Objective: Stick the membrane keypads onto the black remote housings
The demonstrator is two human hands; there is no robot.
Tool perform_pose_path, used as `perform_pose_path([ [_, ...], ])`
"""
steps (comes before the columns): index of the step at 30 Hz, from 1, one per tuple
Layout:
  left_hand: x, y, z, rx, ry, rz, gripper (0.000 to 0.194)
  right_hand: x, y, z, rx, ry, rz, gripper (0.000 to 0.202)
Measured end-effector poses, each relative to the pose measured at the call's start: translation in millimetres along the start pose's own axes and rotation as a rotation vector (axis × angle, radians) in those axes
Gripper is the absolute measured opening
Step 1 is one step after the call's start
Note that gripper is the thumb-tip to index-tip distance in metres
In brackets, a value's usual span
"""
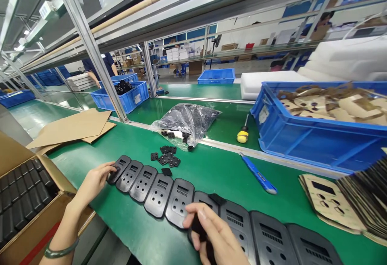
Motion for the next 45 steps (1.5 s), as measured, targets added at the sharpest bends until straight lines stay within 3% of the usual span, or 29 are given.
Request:
perform_pose_path([
  [2,2.6,0.0,-25.7,0.031,-0.007,-0.063,0.033,3.1,-6.0,0.5,-0.093,-0.032,0.019,0.052],
  [5,10.4,-7.4,-88.6,0.215,-0.073,-0.087,0.024,4.8,-14.4,-1.7,-0.159,-0.060,0.087,0.061],
  [10,31.9,-47.7,-198.3,0.604,-0.136,0.218,0.029,4.7,-17.8,-8.8,-0.122,-0.032,0.177,0.072],
  [12,37.0,-56.4,-223.0,0.680,-0.149,0.231,0.023,5.6,-17.8,-12.2,-0.055,-0.024,0.195,0.072],
  [14,37.0,-59.5,-230.2,0.720,-0.143,0.201,0.015,6.5,-16.9,-14.7,0.014,-0.026,0.188,0.075],
  [17,26.9,-55.1,-202.2,0.660,-0.034,0.148,0.015,6.5,-14.7,-13.5,0.040,-0.014,0.152,0.082],
  [21,3.8,-27.5,-119.8,0.330,0.130,0.032,0.026,3.9,-11.7,-11.0,0.032,0.002,0.118,0.077],
  [23,-6.1,-17.6,-82.6,0.215,0.173,0.035,0.030,2.1,-10.9,-11.0,0.036,0.010,0.112,0.074],
  [26,-16.0,-14.1,-49.8,0.180,0.178,0.074,0.027,0.0,-9.8,-11.9,0.050,0.016,0.098,0.073],
  [32,-16.5,-14.9,-41.5,0.186,0.116,0.043,0.038,-1.3,-8.3,-11.3,0.074,0.031,0.068,0.071],
  [35,-11.1,-13.4,-43.2,0.146,0.094,0.018,0.033,-0.8,-7.0,-12.1,0.075,0.026,0.057,0.068],
  [39,-4.5,-17.1,-46.9,0.116,0.029,0.071,0.023,0.3,-6.6,-12.4,0.079,0.025,0.071,0.064],
  [45,1.8,-16.3,-44.5,0.095,-0.051,0.109,0.026,-0.6,-6.0,-11.7,0.091,0.027,0.107,0.059],
])
Point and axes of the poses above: each hand's wrist, its own x-axis away from the middle knuckle, its own y-axis out of the back of the hand, z = x × y, the point moved 8 cm from there along -x, towards the middle knuckle, and after that the axes turned 5 degrees about -z, right-handed, at the moved point
